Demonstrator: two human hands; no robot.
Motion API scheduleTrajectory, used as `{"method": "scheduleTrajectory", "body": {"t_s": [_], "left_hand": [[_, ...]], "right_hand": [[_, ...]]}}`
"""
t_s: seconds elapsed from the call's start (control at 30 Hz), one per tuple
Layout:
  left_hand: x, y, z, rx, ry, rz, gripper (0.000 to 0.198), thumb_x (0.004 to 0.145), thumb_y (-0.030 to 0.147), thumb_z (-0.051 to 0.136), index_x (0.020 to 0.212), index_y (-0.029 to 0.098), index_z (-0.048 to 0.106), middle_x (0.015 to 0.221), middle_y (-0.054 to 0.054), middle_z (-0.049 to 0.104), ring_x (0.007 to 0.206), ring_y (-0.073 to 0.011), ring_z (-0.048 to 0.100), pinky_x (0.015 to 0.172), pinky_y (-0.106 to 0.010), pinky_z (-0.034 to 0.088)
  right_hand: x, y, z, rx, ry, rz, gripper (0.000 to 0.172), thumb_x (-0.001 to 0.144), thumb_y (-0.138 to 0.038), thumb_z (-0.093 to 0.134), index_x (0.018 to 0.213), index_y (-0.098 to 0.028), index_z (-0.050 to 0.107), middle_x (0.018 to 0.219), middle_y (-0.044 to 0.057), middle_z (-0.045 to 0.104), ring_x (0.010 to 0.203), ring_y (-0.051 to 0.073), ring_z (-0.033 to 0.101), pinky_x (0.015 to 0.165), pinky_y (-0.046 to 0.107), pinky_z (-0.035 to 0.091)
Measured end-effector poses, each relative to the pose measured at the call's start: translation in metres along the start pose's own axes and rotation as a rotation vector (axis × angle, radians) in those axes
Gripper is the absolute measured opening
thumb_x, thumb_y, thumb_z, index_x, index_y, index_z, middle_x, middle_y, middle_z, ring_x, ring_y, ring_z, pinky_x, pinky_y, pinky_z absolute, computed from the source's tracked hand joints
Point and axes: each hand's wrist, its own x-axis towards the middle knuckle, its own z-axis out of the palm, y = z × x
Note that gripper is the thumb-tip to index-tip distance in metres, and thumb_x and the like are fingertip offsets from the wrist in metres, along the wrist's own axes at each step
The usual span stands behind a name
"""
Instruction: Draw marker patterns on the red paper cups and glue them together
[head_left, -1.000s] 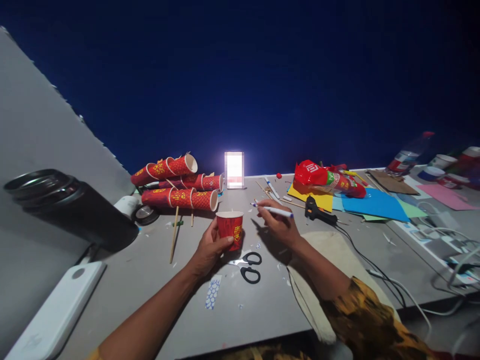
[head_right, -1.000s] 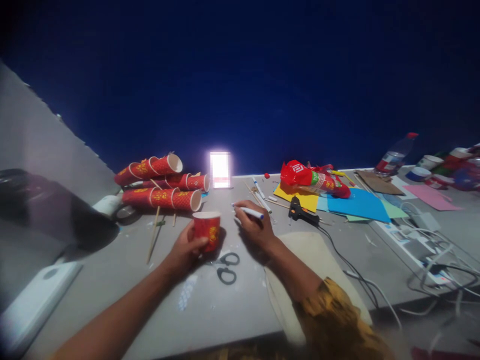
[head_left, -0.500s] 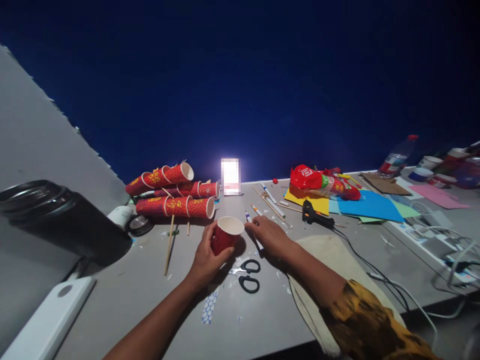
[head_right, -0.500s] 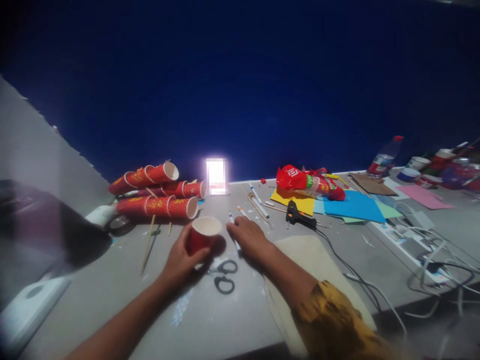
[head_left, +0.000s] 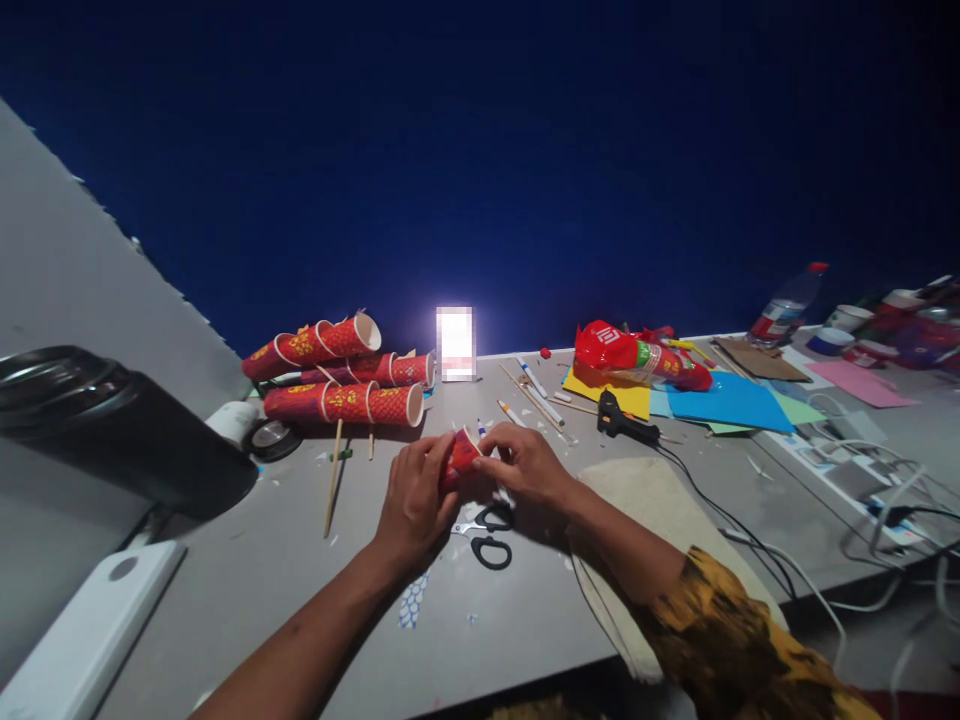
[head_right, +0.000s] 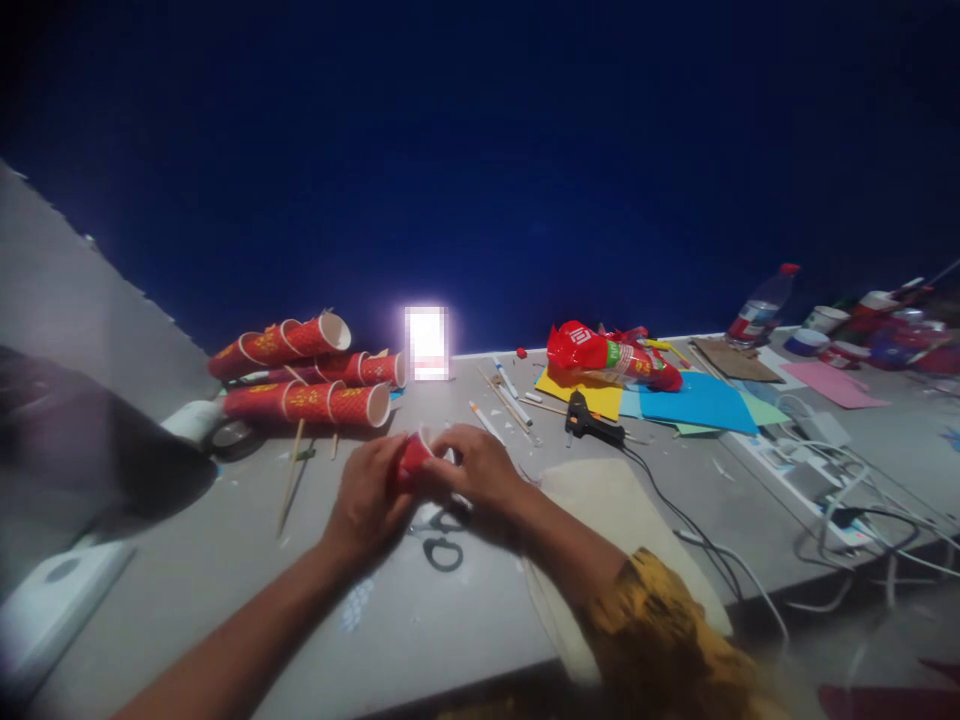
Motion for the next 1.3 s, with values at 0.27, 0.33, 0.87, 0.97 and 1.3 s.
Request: {"method": "scheduleTrajectory", "body": {"t_s": [0.27,0.33,0.87,0.97,1.3], "left_hand": [[0.012,0.0,-0.012,-0.661,0.045,-0.509,0.072,0.073,0.041,0.083,0.136,0.028,0.052,0.126,-0.01,0.062,0.11,-0.0293,0.063,0.094,-0.048,0.053],[0.014,-0.002,-0.012,-0.827,-0.014,-0.608,0.071,0.069,0.041,0.085,0.13,0.022,0.056,0.114,-0.012,0.068,0.096,-0.0283,0.068,0.083,-0.046,0.057],[0.004,0.009,-0.011,-0.874,-0.133,-0.611,0.082,0.059,0.008,0.087,0.133,0.028,0.06,0.122,-0.013,0.068,0.101,-0.0329,0.069,0.077,-0.046,0.061],[0.005,0.014,-0.011,-0.871,-0.172,-0.669,0.08,0.062,0.015,0.09,0.134,0.027,0.057,0.117,-0.014,0.069,0.095,-0.0318,0.071,0.075,-0.047,0.062],[0.009,0.032,-0.014,-0.87,-0.11,-0.732,0.08,0.059,0.024,0.095,0.128,0.027,0.055,0.108,-0.01,0.07,0.084,-0.0296,0.073,0.069,-0.049,0.063]], "right_hand": [[0.005,0.013,-0.002,0.245,0.091,-0.01,0.009,0.084,-0.018,0.068,0.082,-0.021,0.076,0.092,0.006,0.078,0.092,0.021,0.072,0.09,0.036,0.055],[0.005,0.014,-0.001,0.256,0.103,-0.014,0.01,0.082,-0.018,0.067,0.08,-0.021,0.076,0.102,0.008,0.078,0.1,0.022,0.072,0.094,0.039,0.054],[0.006,0.019,-0.006,0.453,-0.022,0.372,0.011,0.076,-0.027,0.068,0.075,-0.015,0.069,0.06,-0.004,0.062,0.054,0.011,0.055,0.051,0.021,0.039],[0.007,0.017,-0.003,0.309,0.052,0.302,0.01,0.076,-0.023,0.064,0.072,-0.016,0.07,0.064,-0.002,0.065,0.062,0.013,0.058,0.059,0.023,0.043],[0.005,0.007,-0.006,0.624,-0.136,0.528,0.01,0.071,-0.025,0.068,0.075,-0.016,0.064,0.055,-0.003,0.063,0.049,0.012,0.057,0.05,0.022,0.043]]}}
